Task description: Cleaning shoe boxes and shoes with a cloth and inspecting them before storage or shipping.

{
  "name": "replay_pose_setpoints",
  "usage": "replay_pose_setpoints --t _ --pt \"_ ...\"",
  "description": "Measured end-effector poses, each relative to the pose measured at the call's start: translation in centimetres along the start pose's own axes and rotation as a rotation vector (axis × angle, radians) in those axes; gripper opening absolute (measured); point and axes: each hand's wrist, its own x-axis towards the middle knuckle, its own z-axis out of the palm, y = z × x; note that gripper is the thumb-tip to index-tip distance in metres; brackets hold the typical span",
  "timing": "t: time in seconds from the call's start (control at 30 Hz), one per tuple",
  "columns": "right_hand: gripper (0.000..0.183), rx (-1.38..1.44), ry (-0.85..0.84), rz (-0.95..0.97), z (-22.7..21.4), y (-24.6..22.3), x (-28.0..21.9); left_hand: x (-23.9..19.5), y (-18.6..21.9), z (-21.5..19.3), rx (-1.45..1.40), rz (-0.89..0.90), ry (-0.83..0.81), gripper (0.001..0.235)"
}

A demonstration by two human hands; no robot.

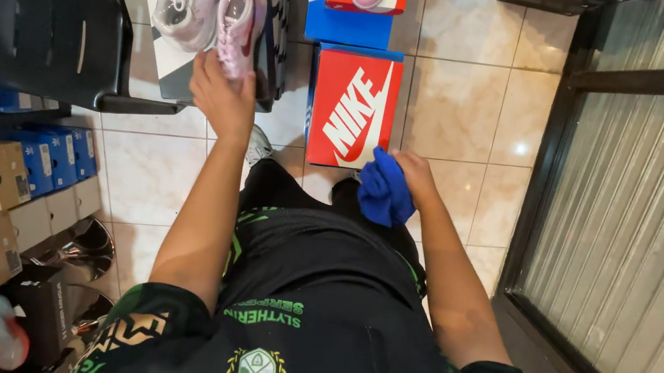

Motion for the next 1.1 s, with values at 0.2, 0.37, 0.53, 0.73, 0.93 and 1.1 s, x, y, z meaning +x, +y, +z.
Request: replay_pose_setpoints --t 0.2,0.37,0.53,0.73,0.93,1.1 --pt "0.040 0.150 0.106 0.076 -0.2 2.0 2.8 -4.2 6.0 -1.2 -0.334 0.228 0.092 0.071" --pt "0.066 0.353 -0.127 0.226 0.4 -4.4 -0.8 -12.3 10.6 1.8 -0.423 0.107 -0.341 0.072" --pt "0.066 0.390 -0.223 0.193 0.5 -4.6 0.7 -15.6 11.4 4.2 -0.328 0.065 -0.436 0.075" --pt "0.071 0.186 -0.256 0.073 1.4 -7.7 0.5 -12.6 10.1 4.8 -0.512 -0.290 -0.562 0.088" --pt "0.072 0.138 -0.216 0.055 2.8 -7.9 1.1 -10.2 10.1 2.6 -0.520 -0.504 -0.883 0.101" --pt "0.071 0.261 -0.161 0.065 2.3 -7.8 -1.8 -6.1 13.1 -6.1 -0.526 -0.459 -0.878 0.098"
